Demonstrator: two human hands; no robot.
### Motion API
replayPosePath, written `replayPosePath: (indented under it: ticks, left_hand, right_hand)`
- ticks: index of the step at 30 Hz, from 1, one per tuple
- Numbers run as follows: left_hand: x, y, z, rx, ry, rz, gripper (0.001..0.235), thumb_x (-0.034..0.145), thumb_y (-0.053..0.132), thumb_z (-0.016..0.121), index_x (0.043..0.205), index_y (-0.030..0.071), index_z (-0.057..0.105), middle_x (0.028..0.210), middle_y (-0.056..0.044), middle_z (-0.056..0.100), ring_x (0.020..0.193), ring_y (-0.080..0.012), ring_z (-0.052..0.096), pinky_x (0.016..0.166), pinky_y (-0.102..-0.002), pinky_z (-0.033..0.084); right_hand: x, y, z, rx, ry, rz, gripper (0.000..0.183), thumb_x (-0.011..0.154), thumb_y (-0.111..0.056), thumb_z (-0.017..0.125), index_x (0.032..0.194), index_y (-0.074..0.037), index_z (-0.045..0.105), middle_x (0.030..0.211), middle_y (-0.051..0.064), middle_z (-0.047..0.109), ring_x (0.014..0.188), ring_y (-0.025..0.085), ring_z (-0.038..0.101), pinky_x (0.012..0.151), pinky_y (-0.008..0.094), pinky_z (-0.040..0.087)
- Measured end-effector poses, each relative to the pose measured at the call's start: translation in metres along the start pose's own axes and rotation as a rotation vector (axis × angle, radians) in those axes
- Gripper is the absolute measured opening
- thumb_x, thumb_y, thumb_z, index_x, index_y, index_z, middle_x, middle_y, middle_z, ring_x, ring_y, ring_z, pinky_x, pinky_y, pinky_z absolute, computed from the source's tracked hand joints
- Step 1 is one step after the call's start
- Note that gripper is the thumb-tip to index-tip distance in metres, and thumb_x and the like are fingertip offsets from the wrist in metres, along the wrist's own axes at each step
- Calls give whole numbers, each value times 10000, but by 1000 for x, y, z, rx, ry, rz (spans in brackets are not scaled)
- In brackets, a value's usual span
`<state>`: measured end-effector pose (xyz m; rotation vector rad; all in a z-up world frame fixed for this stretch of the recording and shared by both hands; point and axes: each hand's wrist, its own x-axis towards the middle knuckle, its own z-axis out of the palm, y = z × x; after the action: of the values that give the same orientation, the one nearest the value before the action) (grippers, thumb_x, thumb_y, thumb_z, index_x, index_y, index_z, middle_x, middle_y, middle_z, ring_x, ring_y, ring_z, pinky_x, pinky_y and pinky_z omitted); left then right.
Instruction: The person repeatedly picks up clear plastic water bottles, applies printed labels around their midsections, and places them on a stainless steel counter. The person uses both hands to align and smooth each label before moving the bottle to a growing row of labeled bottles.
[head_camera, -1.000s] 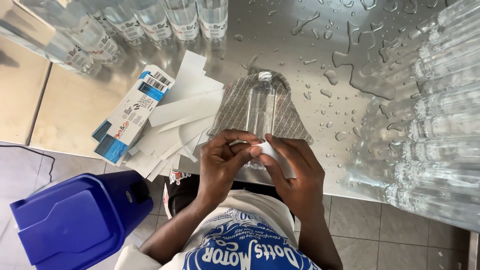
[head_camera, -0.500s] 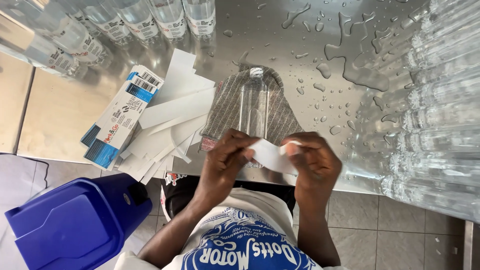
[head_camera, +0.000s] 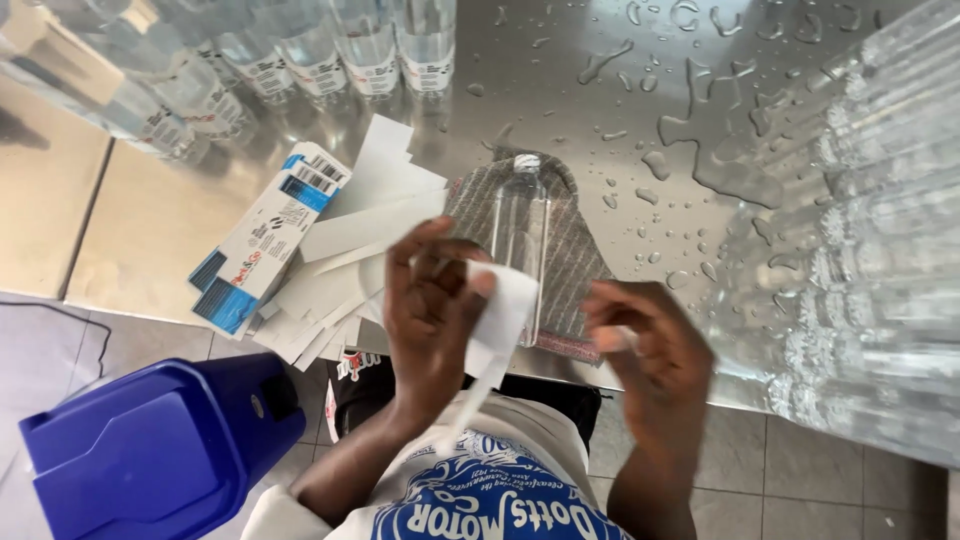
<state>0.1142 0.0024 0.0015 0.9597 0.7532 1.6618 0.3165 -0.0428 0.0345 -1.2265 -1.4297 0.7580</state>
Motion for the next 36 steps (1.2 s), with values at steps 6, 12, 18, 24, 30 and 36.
replayPosePath:
  ticks: [6,12,18,24,30,36]
  left_hand:
    - [-15,6,6,181,-159,69,465,1091,58,703,1498,32,478,1309,-203,691,1173,-275,745,1024,-359,674]
    - [-23,-3,-6,107,-221,42,176,1147,99,568,1320,72,590,1204,-193,789,813,-223,652,716,-373,513]
    - [-37,15,11,-81,-339,-153,544,1196,502,495,1452,30,586,1479,-273,665,1380,-425,704,1158,-526,645]
    - [-37,26,10,126,-459,-45,641,1204,442,492,1662,11,364,1660,-248,523,1584,-401,543,1324,-476,528]
    - [-32,8,4,69,-401,-74,583,1208,454,436,1558,-7,505,1530,-244,647,1213,-284,676,983,-374,588]
    - [-14,-7,-15,-311,-89,-326,530,1158,462,502,1323,-8,681,1295,-250,771,1049,-332,779,845,-425,669]
  right_hand:
    - [7,-2,27,252,88,63,128,1005,-105,750,1060,4,711,898,107,674,763,195,661,645,266,606]
    - [-1,27,28,212,606,-204,180,1048,-234,759,1116,-103,656,911,18,617,679,156,625,504,324,574]
    - [-13,2,57,-250,333,-423,64,992,-55,733,1046,-51,699,998,162,740,783,205,697,652,294,518]
    - [-17,-5,58,-199,98,-336,81,1030,-29,697,1085,-27,756,1042,148,771,918,249,772,791,325,644]
    - [-18,-2,58,-129,20,-124,152,1027,-162,719,1094,-46,790,1043,102,790,683,124,668,578,231,505]
    - [-15,33,46,490,245,210,191,1019,-143,743,1113,7,673,931,122,667,647,206,671,566,314,624]
